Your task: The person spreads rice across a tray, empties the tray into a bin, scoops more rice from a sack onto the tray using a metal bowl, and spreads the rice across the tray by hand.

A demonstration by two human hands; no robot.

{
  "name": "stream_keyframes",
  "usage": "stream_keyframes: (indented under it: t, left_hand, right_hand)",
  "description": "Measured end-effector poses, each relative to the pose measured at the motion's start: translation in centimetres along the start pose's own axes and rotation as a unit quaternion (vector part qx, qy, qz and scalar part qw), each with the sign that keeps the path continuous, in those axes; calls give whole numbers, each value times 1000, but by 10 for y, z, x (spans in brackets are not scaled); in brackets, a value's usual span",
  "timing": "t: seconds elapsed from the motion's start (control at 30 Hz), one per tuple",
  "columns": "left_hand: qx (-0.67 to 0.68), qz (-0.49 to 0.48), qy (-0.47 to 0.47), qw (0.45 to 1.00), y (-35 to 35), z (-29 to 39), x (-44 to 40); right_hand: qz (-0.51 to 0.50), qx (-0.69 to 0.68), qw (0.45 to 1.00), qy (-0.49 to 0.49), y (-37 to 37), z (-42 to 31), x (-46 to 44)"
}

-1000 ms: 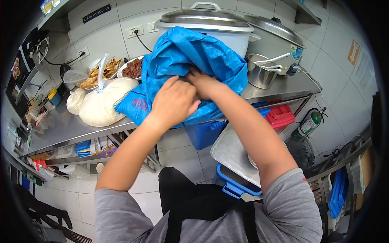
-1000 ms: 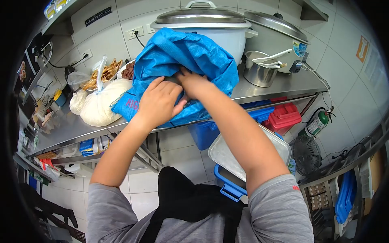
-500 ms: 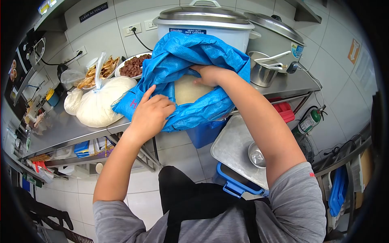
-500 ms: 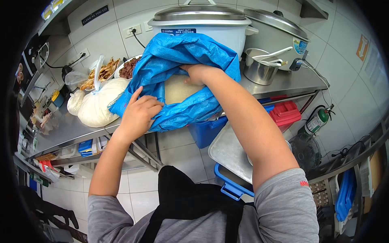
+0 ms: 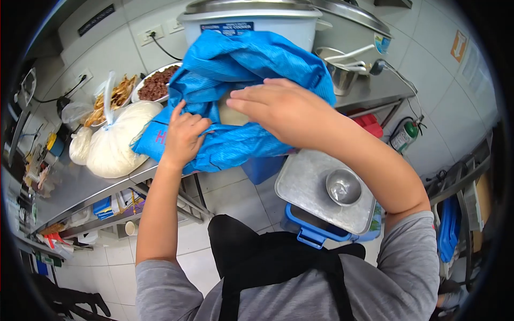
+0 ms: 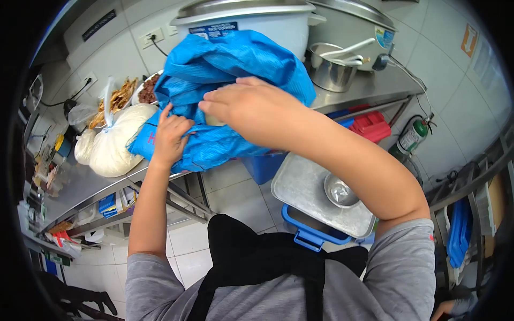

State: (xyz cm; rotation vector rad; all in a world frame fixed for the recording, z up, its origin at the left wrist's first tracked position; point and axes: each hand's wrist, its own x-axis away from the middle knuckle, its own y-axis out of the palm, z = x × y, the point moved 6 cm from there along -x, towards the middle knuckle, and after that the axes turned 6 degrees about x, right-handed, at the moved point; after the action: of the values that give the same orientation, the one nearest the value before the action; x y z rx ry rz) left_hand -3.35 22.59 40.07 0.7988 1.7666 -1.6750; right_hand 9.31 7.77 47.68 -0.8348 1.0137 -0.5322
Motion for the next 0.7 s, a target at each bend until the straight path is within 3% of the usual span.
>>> stream_keyframes:
  t: [0.03, 0.13, 0.2, 0.23, 0.3, 0.33, 0.37, 0.4, 0.43, 0.47, 0.53, 0.6, 0.7]
  left_hand:
    - [-13, 1, -1, 1000, 0, -2, 0]
    - [-12, 4, 0, 1000, 3, -1, 1]
    - [-10, 14, -9, 1000, 0, 0, 1]
    - [-9, 17, -9, 1000, 0, 1, 0]
    - [-17, 11, -11, 1000, -1, 1, 1]
    - [-23, 2, -10, 1000, -1, 1, 1]
    - [-26, 9, -13, 1000, -2, 0, 0]
    - [-18, 9, -9, 1000, -1, 1, 1]
    - [-11, 8, -6, 1000, -1, 1, 2]
    - [-15, 15, -12, 1000, -2, 1, 3]
    - [-12, 21, -3, 1000, -1, 2, 5]
    - [-20, 31, -5, 999, -2, 3, 5]
    - [-10, 21, -2, 1000, -1, 2, 5]
  right_hand:
    - [66, 57, 996, -37, -30, -14, 14]
    - [167, 117, 978, 48, -73, -3, 90]
    - [207, 45, 916, 341, -42, 42, 181]
    - [157, 121, 890, 411, -19, 58, 229]
    - [-33, 170, 765, 621, 73, 85, 409]
    - [-175, -6, 714, 678, 97, 72, 442]
    - [-281, 25, 623, 730, 159, 74, 544]
    - [-227, -17, 600, 767, 169, 55, 561]
    - [-119, -138, 513, 839, 168, 38, 560]
    - [-34, -252, 461, 850, 179, 24, 563]
    - [-43, -217, 468, 855, 180, 11, 557]
    - [59, -210, 411, 885, 180, 1, 551]
    - [11, -281, 430, 858, 197, 2, 534]
